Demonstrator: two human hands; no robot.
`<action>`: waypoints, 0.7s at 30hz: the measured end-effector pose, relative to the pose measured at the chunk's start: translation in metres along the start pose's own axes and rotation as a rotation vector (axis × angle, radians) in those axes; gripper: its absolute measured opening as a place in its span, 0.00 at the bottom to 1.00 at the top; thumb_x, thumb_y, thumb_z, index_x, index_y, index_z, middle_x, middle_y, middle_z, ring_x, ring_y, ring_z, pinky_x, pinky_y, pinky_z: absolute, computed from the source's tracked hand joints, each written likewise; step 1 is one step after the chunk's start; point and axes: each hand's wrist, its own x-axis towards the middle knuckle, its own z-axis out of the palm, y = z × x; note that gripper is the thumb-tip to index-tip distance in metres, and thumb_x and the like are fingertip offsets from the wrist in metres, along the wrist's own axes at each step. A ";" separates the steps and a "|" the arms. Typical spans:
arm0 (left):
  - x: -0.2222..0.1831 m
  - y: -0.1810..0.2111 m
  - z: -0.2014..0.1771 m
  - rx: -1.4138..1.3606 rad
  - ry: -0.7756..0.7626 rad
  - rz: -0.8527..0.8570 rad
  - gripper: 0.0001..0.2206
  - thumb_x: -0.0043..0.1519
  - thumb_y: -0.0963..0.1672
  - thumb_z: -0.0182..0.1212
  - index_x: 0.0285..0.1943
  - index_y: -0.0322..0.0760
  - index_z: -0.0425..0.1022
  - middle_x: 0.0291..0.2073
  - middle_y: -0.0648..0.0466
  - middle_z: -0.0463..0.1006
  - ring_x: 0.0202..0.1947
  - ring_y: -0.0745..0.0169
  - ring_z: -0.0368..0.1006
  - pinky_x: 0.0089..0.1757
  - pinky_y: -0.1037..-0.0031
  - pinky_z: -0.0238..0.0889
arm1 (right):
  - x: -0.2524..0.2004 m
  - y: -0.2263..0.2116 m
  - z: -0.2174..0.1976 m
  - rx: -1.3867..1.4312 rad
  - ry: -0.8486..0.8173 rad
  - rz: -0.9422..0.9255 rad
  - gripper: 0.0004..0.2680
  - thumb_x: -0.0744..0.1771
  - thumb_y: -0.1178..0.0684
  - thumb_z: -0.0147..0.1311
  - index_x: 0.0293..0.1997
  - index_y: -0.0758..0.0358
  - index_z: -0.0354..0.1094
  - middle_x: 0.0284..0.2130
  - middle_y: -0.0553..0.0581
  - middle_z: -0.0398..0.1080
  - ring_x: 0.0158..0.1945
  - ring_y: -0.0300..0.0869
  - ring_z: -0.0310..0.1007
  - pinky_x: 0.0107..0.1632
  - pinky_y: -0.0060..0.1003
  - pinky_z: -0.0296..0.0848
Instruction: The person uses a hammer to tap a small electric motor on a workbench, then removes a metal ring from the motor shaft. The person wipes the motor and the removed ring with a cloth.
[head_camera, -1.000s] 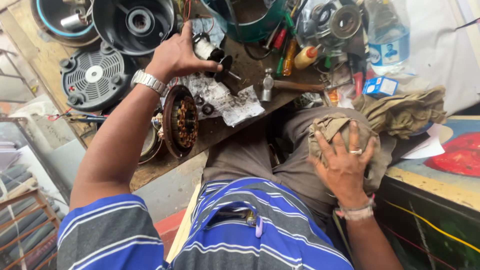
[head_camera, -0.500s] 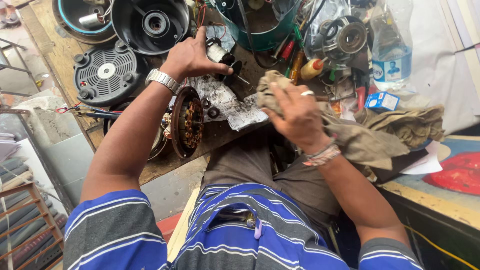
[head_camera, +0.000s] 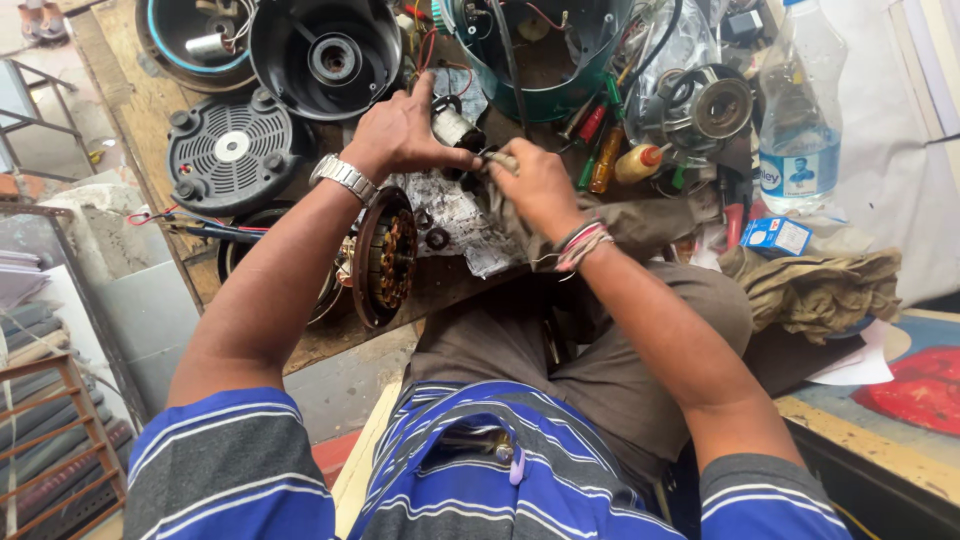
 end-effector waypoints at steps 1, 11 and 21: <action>-0.001 0.000 0.000 0.007 0.012 0.012 0.70 0.36 0.72 0.63 0.79 0.25 0.45 0.47 0.28 0.75 0.44 0.35 0.77 0.41 0.57 0.72 | -0.001 0.001 -0.003 0.099 -0.034 0.034 0.06 0.65 0.54 0.61 0.38 0.64 0.71 0.31 0.64 0.75 0.36 0.53 0.75 0.37 0.45 0.72; 0.004 -0.005 0.009 0.044 0.022 0.019 0.66 0.41 0.70 0.62 0.78 0.22 0.44 0.44 0.29 0.74 0.39 0.37 0.76 0.36 0.58 0.72 | -0.023 -0.015 0.017 -0.579 0.052 -0.472 0.04 0.70 0.57 0.57 0.38 0.62 0.69 0.30 0.61 0.73 0.36 0.50 0.74 0.36 0.45 0.71; 0.008 -0.011 0.007 -0.042 -0.091 -0.070 0.69 0.39 0.73 0.55 0.79 0.20 0.40 0.41 0.36 0.78 0.40 0.44 0.79 0.34 0.63 0.73 | -0.011 0.008 0.014 -0.020 0.049 -0.144 0.13 0.60 0.55 0.67 0.43 0.63 0.65 0.32 0.61 0.72 0.39 0.54 0.73 0.43 0.49 0.72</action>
